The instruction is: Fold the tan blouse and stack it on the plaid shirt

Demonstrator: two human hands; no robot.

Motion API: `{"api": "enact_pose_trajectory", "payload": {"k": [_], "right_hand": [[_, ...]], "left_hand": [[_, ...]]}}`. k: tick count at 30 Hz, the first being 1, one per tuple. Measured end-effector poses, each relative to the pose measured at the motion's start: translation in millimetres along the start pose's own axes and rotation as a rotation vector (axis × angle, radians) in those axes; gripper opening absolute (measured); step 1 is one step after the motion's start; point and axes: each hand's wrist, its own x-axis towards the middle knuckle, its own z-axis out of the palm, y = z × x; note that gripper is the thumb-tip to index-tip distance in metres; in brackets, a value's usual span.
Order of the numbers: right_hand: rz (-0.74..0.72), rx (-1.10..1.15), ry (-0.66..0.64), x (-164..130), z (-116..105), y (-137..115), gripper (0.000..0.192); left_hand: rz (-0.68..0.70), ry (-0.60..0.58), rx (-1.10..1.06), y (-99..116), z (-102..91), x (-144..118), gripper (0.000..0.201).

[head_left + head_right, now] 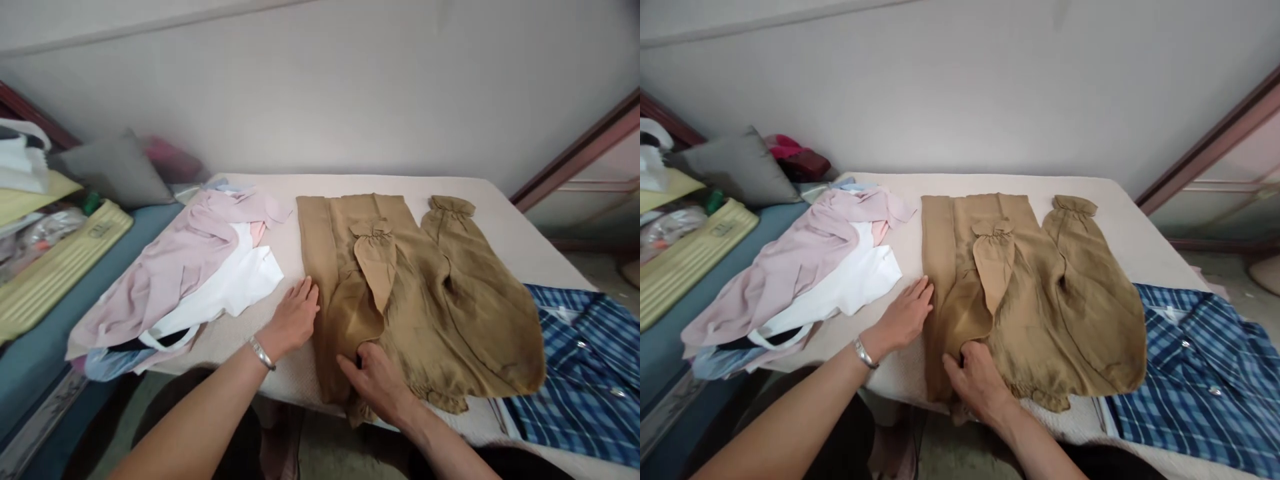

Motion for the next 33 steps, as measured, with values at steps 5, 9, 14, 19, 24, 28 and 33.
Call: {"api": "enact_pose_trajectory", "payload": {"k": [5, 9, 14, 19, 24, 28, 33], "right_hand": [[0.154, 0.861, 0.017, -9.0, 15.0, 2.6, 0.032], [0.219, 1.208, -0.113, -6.9, 27.6, -4.8, 0.036], [0.23, 1.243, -0.154, -1.5, 28.6, -9.6, 0.031], [0.225, 1.273, -0.169, -5.0, 28.9, -7.4, 0.03], [0.242, 1.274, -0.15, -12.6, 28.2, -8.0, 0.027], [0.265, 1.247, -0.1, -13.7, 32.0, -2.9, 0.03], [0.266, 1.021, -0.139, -17.2, 22.7, 6.1, 0.035]], "left_hand": [[-0.023, 0.034, -0.057, -16.6, -11.2, 9.3, 0.047], [0.006, 0.032, -0.082, -19.2, -11.3, 7.7, 0.044], [-0.01, 0.054, -0.09, -19.4, -13.8, 7.8, 0.039], [-0.019, 0.047, -0.092, -21.5, -11.5, 9.2, 0.04], [0.0, 0.024, -0.039, -18.6, 2.2, 7.9, 0.045], [-0.015, 0.053, 0.048, -15.8, 15.7, 8.6, 0.05], [0.005, 0.127, 0.09, -13.7, 23.9, 10.5, 0.054]]}}
